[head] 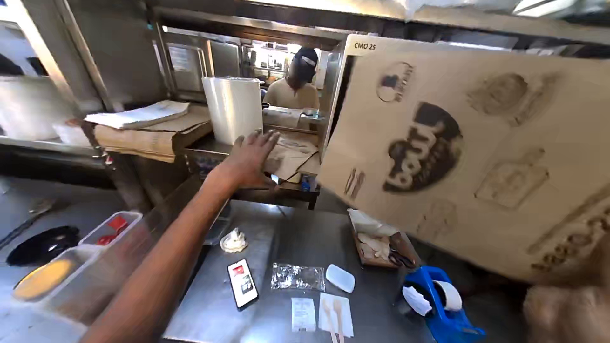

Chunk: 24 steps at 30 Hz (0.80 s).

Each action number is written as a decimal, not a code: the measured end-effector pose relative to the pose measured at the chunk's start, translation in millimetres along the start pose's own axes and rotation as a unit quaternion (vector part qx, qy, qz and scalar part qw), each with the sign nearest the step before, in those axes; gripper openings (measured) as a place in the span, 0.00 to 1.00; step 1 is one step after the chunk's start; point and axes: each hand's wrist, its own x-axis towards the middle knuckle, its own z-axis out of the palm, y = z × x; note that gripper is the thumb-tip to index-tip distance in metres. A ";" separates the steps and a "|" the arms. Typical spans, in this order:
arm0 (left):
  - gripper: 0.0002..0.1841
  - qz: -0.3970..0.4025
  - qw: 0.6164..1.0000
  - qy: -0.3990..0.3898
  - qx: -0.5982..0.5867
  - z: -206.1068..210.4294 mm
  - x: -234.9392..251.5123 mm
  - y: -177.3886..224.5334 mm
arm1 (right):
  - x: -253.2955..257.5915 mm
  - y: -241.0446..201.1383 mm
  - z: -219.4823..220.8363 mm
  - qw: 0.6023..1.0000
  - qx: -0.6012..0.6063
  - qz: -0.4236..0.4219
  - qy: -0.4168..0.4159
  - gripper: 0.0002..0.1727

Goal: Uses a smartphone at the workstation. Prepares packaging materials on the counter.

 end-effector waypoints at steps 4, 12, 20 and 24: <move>0.23 -0.160 0.875 0.091 -0.448 49.1 -108.8 91.9 | -60.8 44.3 -31.4 0.992 0.024 0.104 -0.061 0.08; 0.27 -0.218 0.656 0.049 -0.721 148.7 -169.6 138.6 | -122.2 84.3 -56.3 0.965 -0.029 0.249 -0.072 0.05; 0.07 -0.269 0.677 0.074 -0.681 142.1 -196.7 121.4 | -144.1 115.6 -63.5 0.946 -0.038 0.293 -0.133 0.06; 0.05 -0.293 0.665 0.147 -0.671 126.3 -218.1 121.7 | -165.9 125.4 -39.9 0.933 -0.183 0.212 -0.227 0.23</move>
